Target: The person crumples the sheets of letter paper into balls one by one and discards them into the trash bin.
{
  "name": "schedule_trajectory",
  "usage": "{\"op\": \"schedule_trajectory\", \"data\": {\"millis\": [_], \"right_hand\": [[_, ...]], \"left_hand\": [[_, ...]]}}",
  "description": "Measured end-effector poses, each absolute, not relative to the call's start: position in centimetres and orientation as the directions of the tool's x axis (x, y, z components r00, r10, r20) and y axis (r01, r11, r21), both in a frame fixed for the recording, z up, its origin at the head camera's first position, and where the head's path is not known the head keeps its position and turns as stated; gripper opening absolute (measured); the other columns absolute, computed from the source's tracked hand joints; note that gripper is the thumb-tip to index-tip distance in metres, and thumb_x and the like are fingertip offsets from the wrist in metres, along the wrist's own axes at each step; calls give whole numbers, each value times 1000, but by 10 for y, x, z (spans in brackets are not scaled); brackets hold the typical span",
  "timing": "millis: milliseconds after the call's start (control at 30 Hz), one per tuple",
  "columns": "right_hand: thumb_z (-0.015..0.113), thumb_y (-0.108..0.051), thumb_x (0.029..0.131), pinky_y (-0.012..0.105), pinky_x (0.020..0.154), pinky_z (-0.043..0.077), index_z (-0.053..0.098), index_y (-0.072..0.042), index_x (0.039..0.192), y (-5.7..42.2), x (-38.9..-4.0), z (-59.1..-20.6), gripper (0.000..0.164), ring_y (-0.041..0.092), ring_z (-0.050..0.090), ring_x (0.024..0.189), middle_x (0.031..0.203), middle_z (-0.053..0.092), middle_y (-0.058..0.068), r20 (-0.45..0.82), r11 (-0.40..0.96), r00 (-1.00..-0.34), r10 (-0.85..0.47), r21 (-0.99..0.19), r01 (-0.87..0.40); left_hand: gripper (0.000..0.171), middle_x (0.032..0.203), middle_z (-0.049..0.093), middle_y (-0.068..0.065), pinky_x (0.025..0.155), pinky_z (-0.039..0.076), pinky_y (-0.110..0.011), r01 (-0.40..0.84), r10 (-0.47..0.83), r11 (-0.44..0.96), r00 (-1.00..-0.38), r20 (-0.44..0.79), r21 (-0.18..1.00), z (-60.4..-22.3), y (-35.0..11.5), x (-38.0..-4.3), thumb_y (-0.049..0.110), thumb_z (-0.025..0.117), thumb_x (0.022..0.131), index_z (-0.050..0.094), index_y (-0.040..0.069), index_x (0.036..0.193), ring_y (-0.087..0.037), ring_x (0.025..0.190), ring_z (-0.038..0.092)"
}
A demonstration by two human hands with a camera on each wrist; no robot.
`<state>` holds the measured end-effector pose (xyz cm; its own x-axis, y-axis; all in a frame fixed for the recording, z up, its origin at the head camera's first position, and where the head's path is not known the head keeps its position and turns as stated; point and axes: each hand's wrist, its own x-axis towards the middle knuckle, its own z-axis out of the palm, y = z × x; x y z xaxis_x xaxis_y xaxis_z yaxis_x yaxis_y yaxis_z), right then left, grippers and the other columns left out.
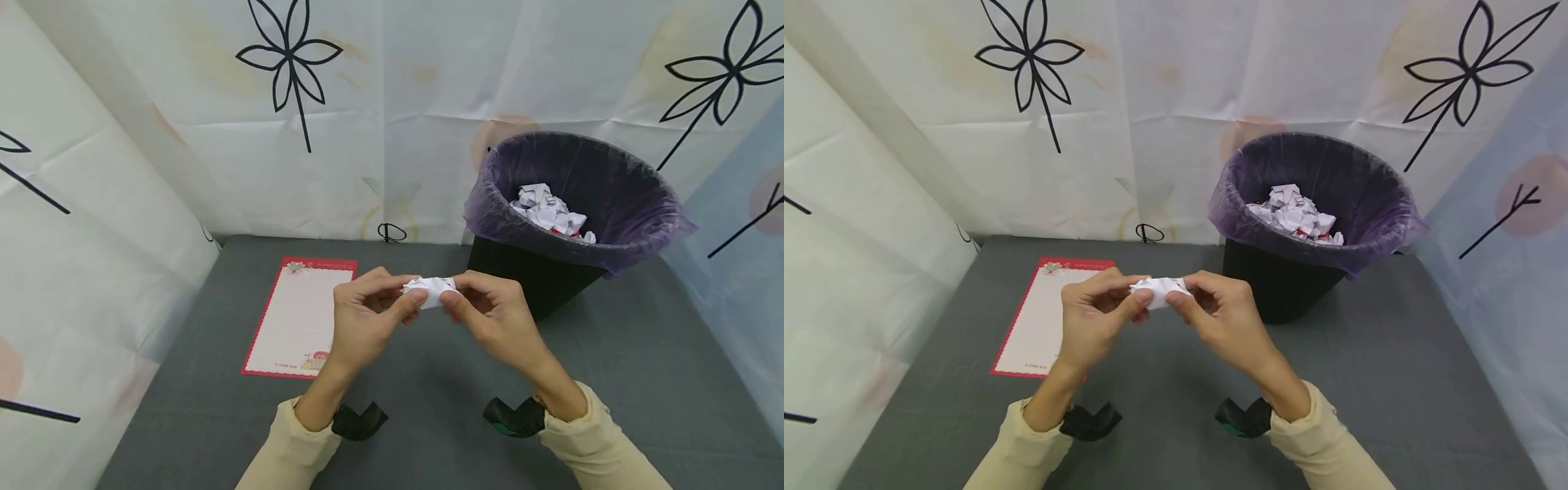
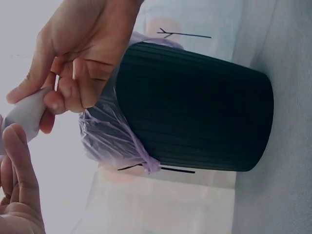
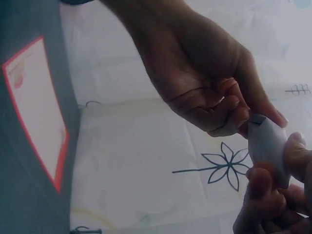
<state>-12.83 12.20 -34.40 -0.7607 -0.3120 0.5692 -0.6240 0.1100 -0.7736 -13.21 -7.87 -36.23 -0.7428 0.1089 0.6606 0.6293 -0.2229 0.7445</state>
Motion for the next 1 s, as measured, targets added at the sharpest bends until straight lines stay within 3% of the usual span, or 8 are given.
{"op": "schedule_trajectory", "data": {"millis": [200, 367, 533, 633, 733, 833, 933, 1000], "right_hand": [[66, -29, 98, 20, 47, 40, 75, -5, 89, 124, -131, -344, 27, 9, 48, 56, 71, 56, -4, 655, 173, -679, -331, -665, -726], [65, -31, 100, 20, 45, 34, 75, -5, 91, 126, -136, -347, 29, 6, 43, 55, 67, 52, -4, 729, 111, -573, -374, -578, -808], [67, -23, 99, 19, 44, 33, 73, -3, 90, 126, -139, -348, 22, 7, 42, 54, 65, 50, -2, 777, -54, -489, -396, -551, -833], [67, -20, 99, 19, 43, 35, 71, -2, 88, 126, -138, -350, 22, 8, 43, 54, 65, 51, 1, 763, -116, -507, -401, -591, -799], [67, -24, 99, 21, 44, 39, 70, -4, 89, 127, -136, -351, 22, 10, 47, 56, 69, 54, 0, 694, -75, -583, -423, -668, -741], [68, -23, 98, 22, 49, 46, 71, -6, 94, 129, -133, -349, 18, 11, 51, 62, 76, 59, -1, 609, 11, -652, -452, -726, -687], [71, -13, 96, 24, 55, 52, 72, -5, 100, 132, -132, -347, 10, 13, 55, 66, 82, 62, 0, 563, 68, -684, -464, -747, -661], [72, -3, 93, 25, 58, 54, 72, -3, 101, 132, -131, -346, 8, 14, 57, 67, 83, 63, 2, 556, 85, -697, -453, -751, -655]], "left_hand": [[42, 72, 56, -16, 52, 57, -29, 551, 191, -284, -769, 610, 785, -364, -80, -132, 22, 77, 93, 70, -19, 98, -17, 57, 64], [42, 72, 57, -13, 52, 52, -25, 446, 282, -350, -789, 546, 824, -366, -81, -134, 22, 76, 94, 70, -19, 96, -15, 57, 60], [21, 74, 59, -5, 51, 45, -20, 221, 419, -460, -800, 429, 860, -368, -82, -139, 24, 78, 93, 81, 3, 95, -12, 57, 57], [12, 74, 61, -1, 50, 42, -18, 88, 483, -473, -807, 341, 877, -367, -83, -143, 31, 81, 89, 83, 19, 92, -10, 57, 55], [20, 75, 63, 0, 52, 43, -17, 24, 469, -466, -841, 269, 885, -363, -83, -144, 37, 84, 83, 82, 18, 89, -9, 58, 54], [30, 82, 68, -2, 56, 48, -19, 86, 364, -453, -891, 272, 887, -360, -82, -142, 38, 85, 81, 81, 12, 95, -11, 60, 56], [32, 88, 71, -6, 61, 55, -23, 303, 179, -362, -906, 385, 882, -359, -76, -137, 27, 84, 86, 77, 3, 106, -13, 66, 63], [29, 92, 71, -8, 66, 59, -27, 478, 39, -233, -865, 500, 847, -359, -71, -133, 14, 83, 87, 74, -2, 109, -16, 71, 67]]}}
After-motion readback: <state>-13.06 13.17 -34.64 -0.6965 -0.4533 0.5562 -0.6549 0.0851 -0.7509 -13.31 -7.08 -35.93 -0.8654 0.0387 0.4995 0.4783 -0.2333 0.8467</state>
